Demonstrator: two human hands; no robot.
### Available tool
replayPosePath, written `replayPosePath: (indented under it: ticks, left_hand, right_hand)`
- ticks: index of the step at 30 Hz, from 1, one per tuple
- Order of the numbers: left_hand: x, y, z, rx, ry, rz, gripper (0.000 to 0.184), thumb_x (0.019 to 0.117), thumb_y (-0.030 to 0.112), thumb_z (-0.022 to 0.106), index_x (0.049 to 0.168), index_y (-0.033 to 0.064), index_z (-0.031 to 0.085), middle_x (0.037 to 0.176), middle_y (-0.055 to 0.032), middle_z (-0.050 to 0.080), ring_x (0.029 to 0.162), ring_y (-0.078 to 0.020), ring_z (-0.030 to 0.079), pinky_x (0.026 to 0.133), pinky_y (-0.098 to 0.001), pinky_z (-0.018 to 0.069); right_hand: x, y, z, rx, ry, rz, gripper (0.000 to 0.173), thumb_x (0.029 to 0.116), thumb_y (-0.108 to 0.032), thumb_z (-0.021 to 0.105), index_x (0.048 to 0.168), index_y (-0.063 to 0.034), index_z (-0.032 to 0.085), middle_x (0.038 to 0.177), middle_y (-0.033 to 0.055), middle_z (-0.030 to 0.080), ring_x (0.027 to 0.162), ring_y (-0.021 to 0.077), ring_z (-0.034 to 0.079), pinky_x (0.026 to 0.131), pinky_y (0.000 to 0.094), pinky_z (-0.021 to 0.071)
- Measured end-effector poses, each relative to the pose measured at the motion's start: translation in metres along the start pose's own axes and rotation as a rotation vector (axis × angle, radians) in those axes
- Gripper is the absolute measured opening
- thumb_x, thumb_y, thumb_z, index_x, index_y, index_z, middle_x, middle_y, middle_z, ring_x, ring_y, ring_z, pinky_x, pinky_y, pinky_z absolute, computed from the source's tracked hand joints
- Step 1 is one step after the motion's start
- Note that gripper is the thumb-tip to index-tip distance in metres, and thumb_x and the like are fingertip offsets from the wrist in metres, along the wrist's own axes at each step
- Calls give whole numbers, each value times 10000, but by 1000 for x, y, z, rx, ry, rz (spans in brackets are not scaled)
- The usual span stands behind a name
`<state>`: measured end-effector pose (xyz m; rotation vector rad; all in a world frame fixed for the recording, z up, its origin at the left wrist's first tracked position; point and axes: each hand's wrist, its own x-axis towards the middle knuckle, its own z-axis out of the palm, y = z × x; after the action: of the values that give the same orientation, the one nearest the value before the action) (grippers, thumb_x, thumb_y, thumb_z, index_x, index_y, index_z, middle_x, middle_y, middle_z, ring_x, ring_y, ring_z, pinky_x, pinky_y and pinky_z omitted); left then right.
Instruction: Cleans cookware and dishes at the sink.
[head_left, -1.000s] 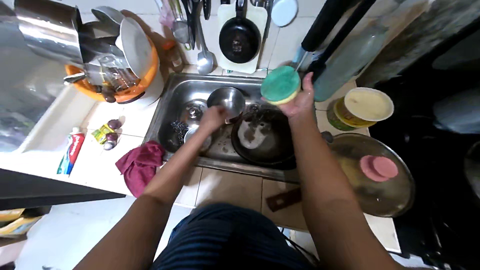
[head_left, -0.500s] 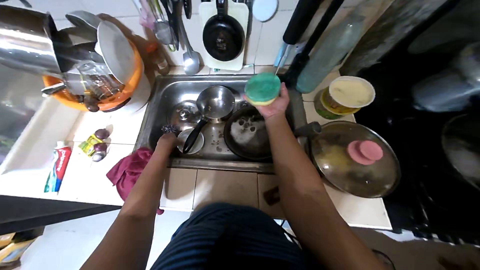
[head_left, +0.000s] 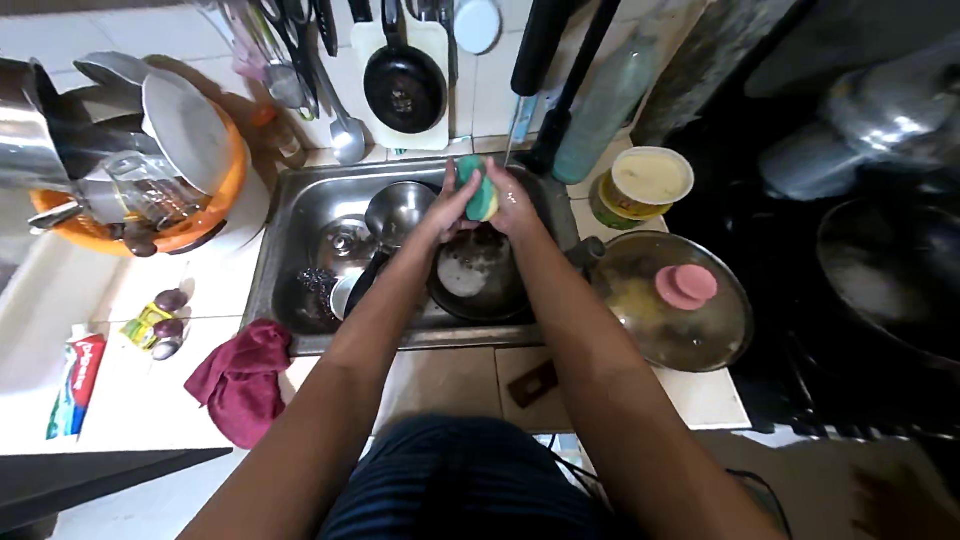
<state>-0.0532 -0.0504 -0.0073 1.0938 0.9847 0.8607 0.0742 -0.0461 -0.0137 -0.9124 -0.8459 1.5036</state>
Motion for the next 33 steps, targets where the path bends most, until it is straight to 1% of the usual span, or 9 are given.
replayPosePath:
  ticks: [5, 9, 12, 18, 21, 26, 28, 31, 33]
  left_hand:
    - [24, -10, 19, -392, 16, 23, 511, 1092, 343, 434, 1550, 201, 255, 1223, -161, 619, 979, -268, 674, 797, -432, 598]
    - [15, -7, 17, -425, 2, 29, 386, 1099, 372, 347, 1396, 161, 476, 1150, -104, 657, 955, -225, 672, 758, -403, 586]
    - [8, 1, 9, -465, 91, -6, 398, 1101, 423, 324, 1338, 156, 501, 1055, -103, 659, 868, -233, 676, 700, -410, 587]
    - [-8, -7, -26, -523, 203, -73, 440, 1093, 454, 385, 1372, 125, 474, 1138, -138, 641, 994, -277, 662, 835, -480, 578]
    - [-19, -16, -39, -488, 206, -64, 445, 1101, 450, 357, 1419, 153, 448, 1155, -139, 624, 991, -278, 659, 823, -462, 580]
    - [-42, -27, -51, -433, 151, -46, 419, 1114, 419, 334, 1449, 191, 438, 1157, -124, 639, 990, -260, 670, 816, -434, 589]
    - [-53, -30, -52, -399, 114, -54, 429, 1118, 404, 326, 1482, 199, 421, 1193, -126, 643, 1025, -261, 669, 853, -440, 583]
    - [-70, -34, -49, -378, 53, -58, 427, 1123, 379, 312, 1493, 190, 411, 1200, -100, 638, 1037, -233, 663, 866, -420, 581]
    - [-76, -38, -47, -376, 28, -60, 429, 1123, 359, 309, 1503, 180, 395, 1191, -100, 639, 1026, -228, 667, 862, -414, 583]
  right_hand:
    - [1, -16, -12, -62, 195, -6, 285, 1090, -214, 477, 1257, -5, 576, 1039, 104, 663, 890, 165, 656, 776, 354, 574]
    - [2, -9, -28, 218, 257, 38, 300, 1101, -174, 390, 1310, -38, 555, 1111, 117, 664, 966, 202, 667, 833, 389, 580]
    - [1, 0, -26, 470, 330, 50, 374, 1094, -304, 281, 1257, -79, 531, 1068, 139, 654, 890, 265, 665, 684, 450, 571]
    - [-1, 1, -11, 706, 192, 36, 662, 1051, -633, 197, 1390, -135, 470, 1274, 151, 615, 1146, 310, 624, 919, 550, 544]
    - [0, -3, -2, 730, 113, 74, 783, 998, -734, 171, 1500, -169, 376, 1398, 219, 531, 1204, 411, 583, 887, 620, 539]
    - [3, -8, 10, 805, 85, 44, 773, 993, -739, 163, 1458, -169, 402, 1338, 216, 555, 1115, 394, 619, 802, 572, 568]
    - [1, -12, 13, 824, 70, 32, 640, 1043, -617, 235, 1441, -148, 412, 1354, 222, 539, 1181, 412, 591, 879, 618, 544]
    - [6, -9, 9, 667, -4, -62, 317, 1066, -231, 303, 1314, -120, 465, 1188, 164, 612, 1038, 310, 661, 844, 475, 595]
    - [14, -6, 5, 401, -14, -137, 484, 970, 43, 327, 1415, -133, 397, 1195, 78, 575, 964, 169, 641, 803, 323, 580]
